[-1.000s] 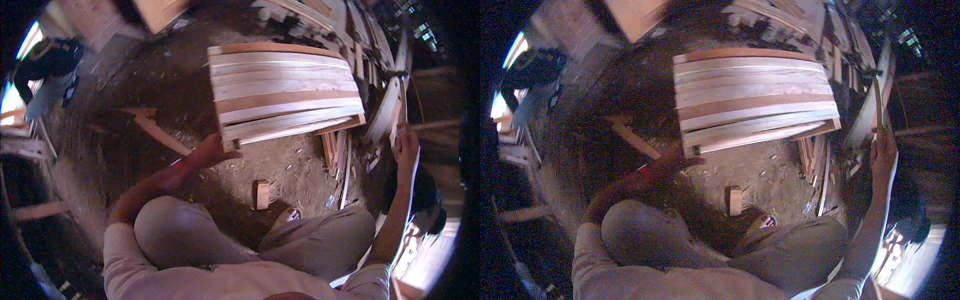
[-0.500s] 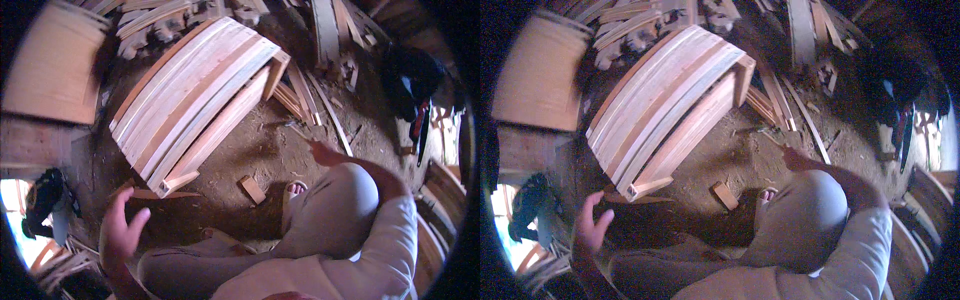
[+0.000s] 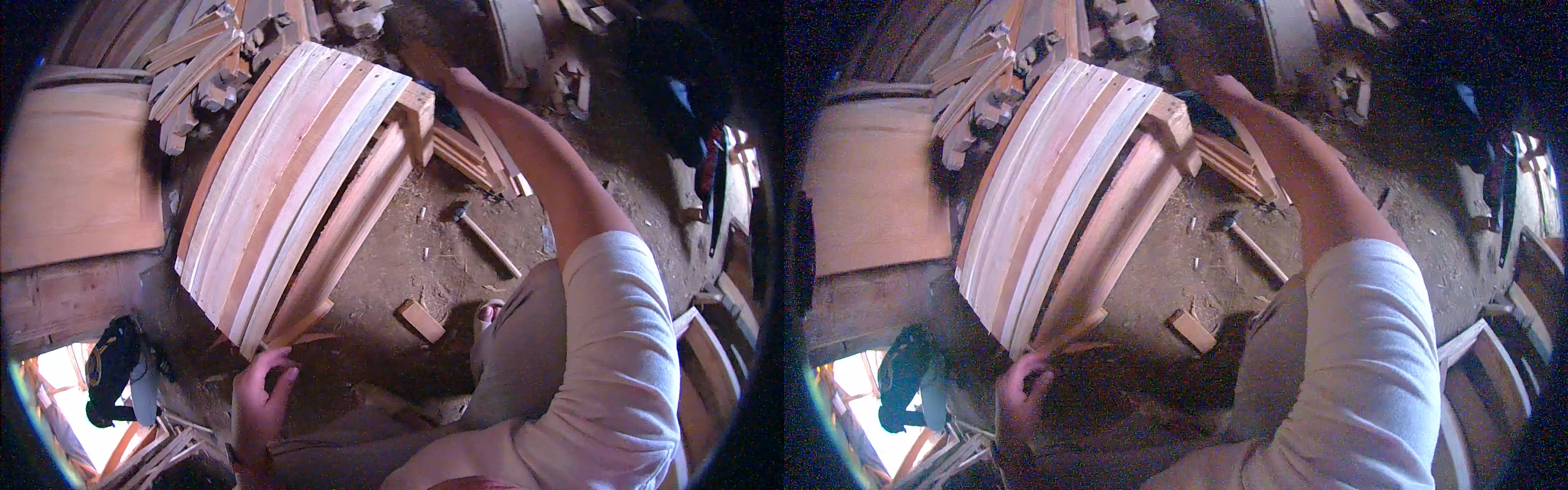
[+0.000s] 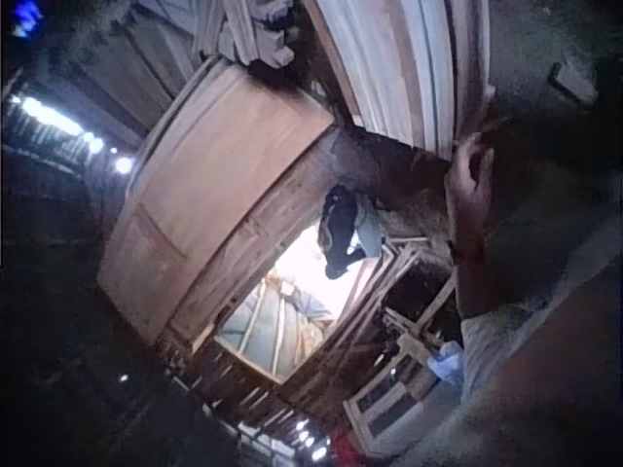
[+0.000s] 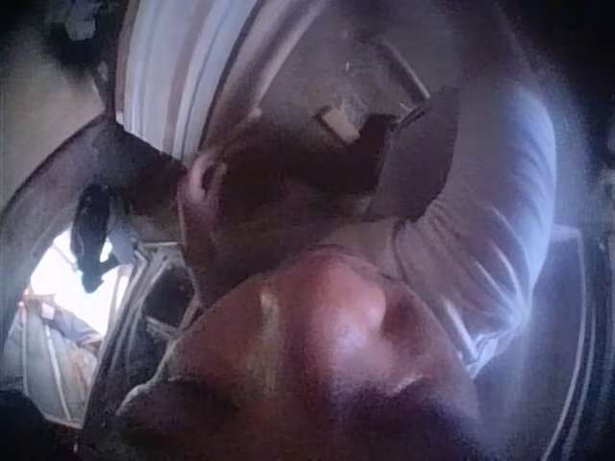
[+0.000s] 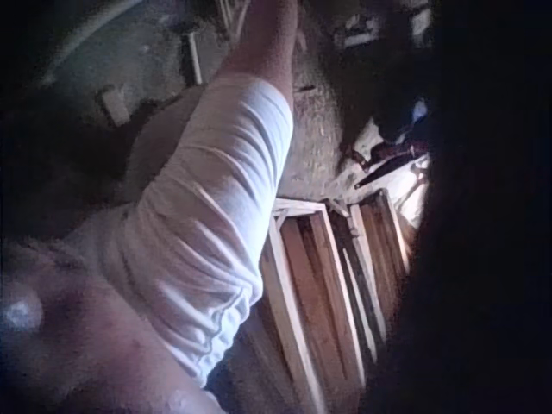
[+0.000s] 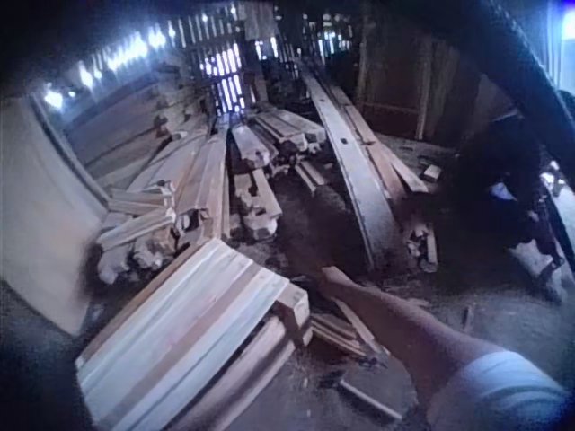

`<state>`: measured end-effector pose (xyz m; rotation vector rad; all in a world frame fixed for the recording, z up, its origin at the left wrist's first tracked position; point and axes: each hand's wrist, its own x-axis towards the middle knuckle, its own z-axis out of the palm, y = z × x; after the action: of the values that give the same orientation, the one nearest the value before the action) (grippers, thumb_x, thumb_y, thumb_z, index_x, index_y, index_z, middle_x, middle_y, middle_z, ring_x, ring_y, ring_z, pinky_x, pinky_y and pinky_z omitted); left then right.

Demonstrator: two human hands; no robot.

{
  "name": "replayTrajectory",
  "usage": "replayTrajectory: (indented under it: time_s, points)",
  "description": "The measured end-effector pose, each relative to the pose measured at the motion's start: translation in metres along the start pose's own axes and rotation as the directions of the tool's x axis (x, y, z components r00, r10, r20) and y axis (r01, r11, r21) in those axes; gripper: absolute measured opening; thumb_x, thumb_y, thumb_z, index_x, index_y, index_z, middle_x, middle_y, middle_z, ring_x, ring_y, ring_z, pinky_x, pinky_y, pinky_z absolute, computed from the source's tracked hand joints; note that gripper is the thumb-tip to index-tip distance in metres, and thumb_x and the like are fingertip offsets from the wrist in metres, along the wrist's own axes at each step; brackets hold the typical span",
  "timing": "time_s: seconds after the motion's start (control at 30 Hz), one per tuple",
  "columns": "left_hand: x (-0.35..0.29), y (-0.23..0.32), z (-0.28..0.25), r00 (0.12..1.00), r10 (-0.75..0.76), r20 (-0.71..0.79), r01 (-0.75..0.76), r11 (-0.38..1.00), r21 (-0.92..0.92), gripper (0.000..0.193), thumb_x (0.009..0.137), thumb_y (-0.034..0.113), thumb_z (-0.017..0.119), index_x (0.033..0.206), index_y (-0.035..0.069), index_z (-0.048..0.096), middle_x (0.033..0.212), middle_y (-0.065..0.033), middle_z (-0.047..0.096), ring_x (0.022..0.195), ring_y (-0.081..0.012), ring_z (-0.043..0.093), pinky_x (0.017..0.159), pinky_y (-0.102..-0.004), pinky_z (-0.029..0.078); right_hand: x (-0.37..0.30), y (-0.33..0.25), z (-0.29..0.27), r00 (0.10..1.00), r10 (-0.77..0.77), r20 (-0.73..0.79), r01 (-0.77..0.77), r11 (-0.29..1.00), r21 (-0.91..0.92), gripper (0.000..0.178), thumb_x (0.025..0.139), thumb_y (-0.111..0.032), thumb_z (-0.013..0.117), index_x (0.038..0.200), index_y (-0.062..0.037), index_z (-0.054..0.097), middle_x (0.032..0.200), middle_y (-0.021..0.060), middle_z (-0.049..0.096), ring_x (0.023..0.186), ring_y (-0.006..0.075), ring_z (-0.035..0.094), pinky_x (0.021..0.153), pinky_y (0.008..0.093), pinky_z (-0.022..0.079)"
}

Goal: The person assembles a small wooden structure by placing nails and hammering them into wooden planks. They repeatedly adjust the planks and hammer nails to secure the pieces together.

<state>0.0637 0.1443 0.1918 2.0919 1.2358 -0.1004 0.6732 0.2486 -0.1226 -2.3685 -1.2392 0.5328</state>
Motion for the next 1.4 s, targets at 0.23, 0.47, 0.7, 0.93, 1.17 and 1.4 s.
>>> replayTrajectory:
  time_s: [0.23,0.47,0.7,0.93,1.17,1.4]
  points:
    - [-0.002,-0.018,0.005,0.974,-0.078,0.214,0.082,0.997,-0.01,0.04,0.093,0.024,0.07,0.126,0.003,0.062,0.112,-0.0191,0.07,0.102,-0.0361,0.068,0.09,-0.043,0.053,0.016,0.016,0.074,0.984,-0.178,0.021,0.177,0.984,0.009,0.024,0.097,-0.024,0.059,0.101,-0.0051,0.073,0.098,0.0104,0.074,0.09,0.0223,0.07,0.074,0.0384,0.056]
    - [0.003,-0.009,0.004,0.974,-0.035,0.224,0.008,0.993,0.121,0.045,0.096,0.036,0.066,0.127,0.003,0.06,0.113,-0.0197,0.069,0.104,-0.0393,0.066,0.09,-0.0472,0.052,0.045,0.053,0.125,0.985,-0.17,0.009,0.163,0.96,0.229,0.024,0.094,-0.026,0.065,0.104,-0.0054,0.072,0.102,0.0082,0.073,0.091,0.0211,0.07,0.076,0.0376,0.056]
    - [0.002,-0.016,0.004,0.969,-0.064,0.237,0.034,0.992,0.125,0.045,0.095,0.033,0.066,0.127,0.002,0.06,0.108,-0.0176,0.071,0.103,-0.038,0.067,0.089,-0.0465,0.052,0.056,0.058,0.133,0.983,-0.184,-0.006,0.179,0.946,0.271,0.026,0.091,-0.027,0.068,0.105,-0.0056,0.072,0.104,0.009,0.072,0.093,0.0236,0.069,0.079,0.0389,0.056]
    - [0.006,-0.019,-0.005,0.963,-0.02,0.268,0.001,0.997,0.071,0.045,0.096,0.033,0.066,0.127,0.002,0.059,0.11,-0.0181,0.071,0.103,-0.0379,0.066,0.089,-0.0471,0.053,0.033,0.038,0.085,0.981,-0.178,-0.08,0.182,0.983,0.032,0.027,0.088,-0.027,0.068,0.105,-0.0058,0.072,0.104,0.0137,0.072,0.095,0.0309,0.069,0.081,0.043,0.056]
    - [0.006,-0.015,-0.012,0.958,-0.008,0.287,-0.014,0.997,0.073,0.047,0.094,0.035,0.067,0.127,0.002,0.06,0.112,-0.0186,0.07,0.106,-0.0385,0.066,0.09,-0.0468,0.053,0.019,0.028,0.055,0.968,-0.194,-0.16,0.182,0.98,-0.083,0.029,0.085,-0.027,0.068,0.104,-0.006,0.072,0.104,0.0185,0.071,0.096,0.0382,0.068,0.083,0.0471,0.056]
    - [-0.006,-0.005,-0.023,0.987,0.074,0.14,-0.067,0.996,-0.055,0.04,0.092,0.031,0.071,0.12,0.003,0.065,0.11,-0.0182,0.071,0.102,-0.0368,0.068,0.088,-0.0443,0.053,-0.003,0.027,0.015,0.953,-0.195,-0.231,0.183,0.98,-0.072,0.027,0.085,-0.028,0.066,0.101,-0.0071,0.073,0.101,0.021,0.072,0.096,0.0427,0.068,0.084,0.05,0.055]
